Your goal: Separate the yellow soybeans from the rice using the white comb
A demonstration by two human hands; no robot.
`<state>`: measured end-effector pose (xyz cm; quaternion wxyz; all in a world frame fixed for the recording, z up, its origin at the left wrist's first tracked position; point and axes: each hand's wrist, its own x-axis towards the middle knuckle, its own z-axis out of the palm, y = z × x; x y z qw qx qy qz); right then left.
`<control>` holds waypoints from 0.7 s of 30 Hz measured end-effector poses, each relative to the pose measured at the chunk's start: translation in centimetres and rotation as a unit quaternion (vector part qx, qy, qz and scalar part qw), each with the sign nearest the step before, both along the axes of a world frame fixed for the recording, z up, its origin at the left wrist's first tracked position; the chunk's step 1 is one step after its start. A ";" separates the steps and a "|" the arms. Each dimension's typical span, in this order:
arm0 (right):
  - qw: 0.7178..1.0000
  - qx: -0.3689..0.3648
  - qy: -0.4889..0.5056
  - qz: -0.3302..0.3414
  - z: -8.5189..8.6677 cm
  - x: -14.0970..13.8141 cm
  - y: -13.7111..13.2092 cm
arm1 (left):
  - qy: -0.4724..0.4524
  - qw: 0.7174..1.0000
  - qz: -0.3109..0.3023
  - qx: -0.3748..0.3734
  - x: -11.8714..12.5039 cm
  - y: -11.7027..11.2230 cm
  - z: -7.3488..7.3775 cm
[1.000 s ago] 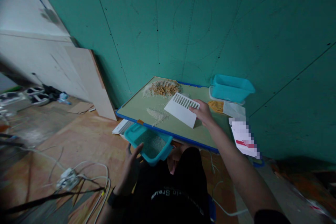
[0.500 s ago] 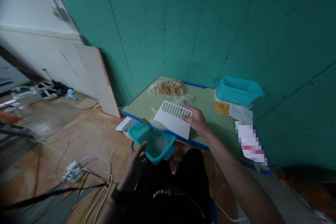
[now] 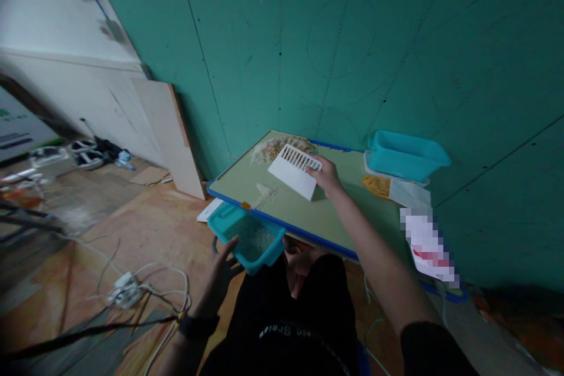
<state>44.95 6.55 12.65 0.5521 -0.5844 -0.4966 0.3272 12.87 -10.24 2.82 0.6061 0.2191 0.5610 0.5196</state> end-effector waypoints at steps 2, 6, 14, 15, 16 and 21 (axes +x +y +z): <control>1.000 -0.011 -0.017 0.007 0.0 -0.7 1.5 | 0.006 1.000 -0.016 0.014 -0.3 -0.1 0.2; 0.999 -0.028 -0.032 0.032 0.2 -1.9 2.4 | 0.001 1.000 -0.020 0.015 -0.5 0.0 0.3; 0.994 -0.035 -0.006 0.099 -0.8 -3.9 0.2 | -0.019 0.999 0.029 -0.021 0.6 0.2 -0.5; 0.993 -0.033 -0.005 0.110 -0.9 -4.1 -0.2 | -0.021 0.999 0.036 -0.021 0.9 0.1 -0.6; 0.992 -0.032 -0.003 0.119 -0.9 -4.2 -0.6 | -0.022 0.999 0.043 -0.018 1.2 0.0 -0.6; 0.985 -0.044 0.018 0.164 -0.5 -4.9 -2.2 | -0.021 0.998 0.052 -0.016 2.1 -0.6 -0.4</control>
